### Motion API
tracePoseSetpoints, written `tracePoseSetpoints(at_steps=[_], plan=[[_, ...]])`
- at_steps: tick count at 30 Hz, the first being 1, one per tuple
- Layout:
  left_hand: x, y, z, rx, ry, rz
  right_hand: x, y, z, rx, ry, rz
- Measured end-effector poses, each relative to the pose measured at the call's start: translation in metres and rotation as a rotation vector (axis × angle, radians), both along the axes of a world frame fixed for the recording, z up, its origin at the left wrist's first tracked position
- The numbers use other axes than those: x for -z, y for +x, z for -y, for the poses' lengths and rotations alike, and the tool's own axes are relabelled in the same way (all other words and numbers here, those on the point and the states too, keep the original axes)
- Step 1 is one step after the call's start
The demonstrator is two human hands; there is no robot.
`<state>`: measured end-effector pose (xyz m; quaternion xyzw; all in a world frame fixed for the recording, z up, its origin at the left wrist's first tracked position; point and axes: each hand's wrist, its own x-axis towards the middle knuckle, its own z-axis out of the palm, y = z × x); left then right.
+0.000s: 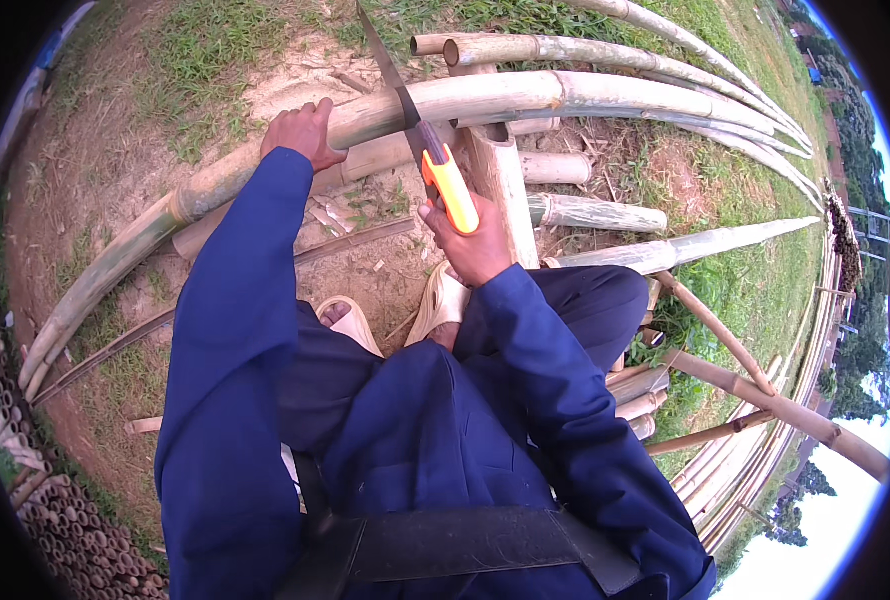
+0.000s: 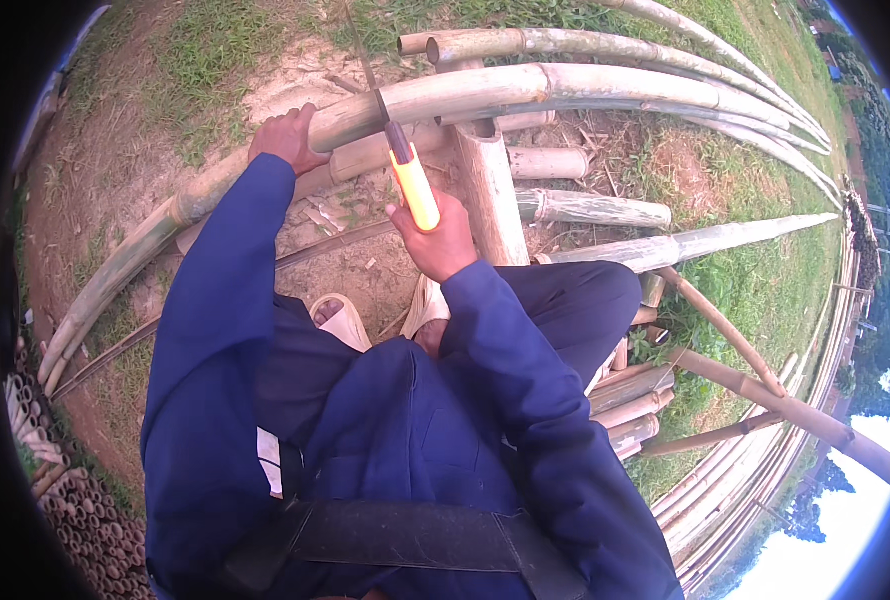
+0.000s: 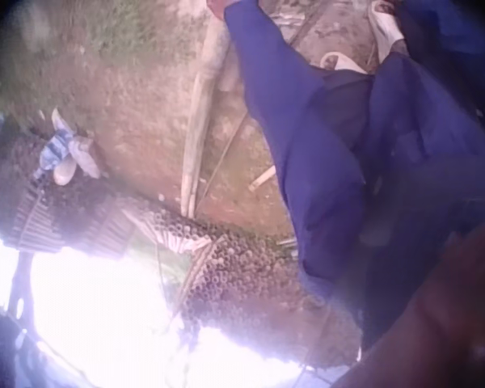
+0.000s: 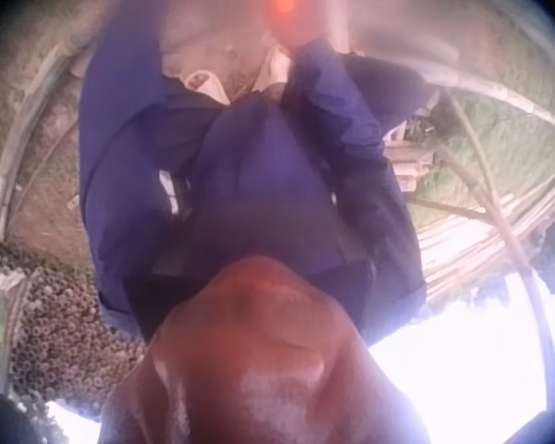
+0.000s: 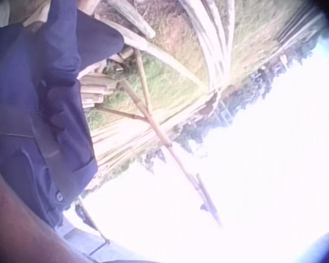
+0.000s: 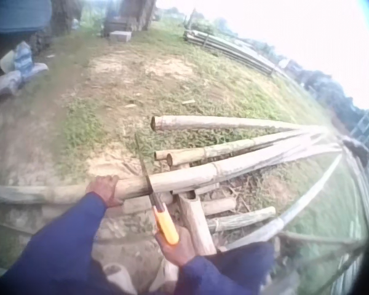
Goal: The person uses a hand saw to cut long bamboo poles into shorter sections. They repeatedly position each pole on a makeshift support, saw through it, and set the cut piece aside.
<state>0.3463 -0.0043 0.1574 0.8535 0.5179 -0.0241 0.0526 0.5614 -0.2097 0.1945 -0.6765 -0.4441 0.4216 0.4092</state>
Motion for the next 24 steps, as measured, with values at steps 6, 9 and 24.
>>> tracePoseSetpoints(at_steps=[6, 9, 24], plan=[[0.018, -0.011, 0.007, -0.001, 0.096, 0.045, -0.032, -0.001, 0.149, 0.04, -0.079, -0.029], [0.017, -0.007, -0.002, -0.005, 0.102, 0.046, -0.022, 0.005, 0.107, 0.068, -0.091, -0.095], [0.009, -0.008, 0.003, -0.016, 0.061, 0.058, -0.051, 0.0, 0.153, 0.025, -0.14, -0.018]])
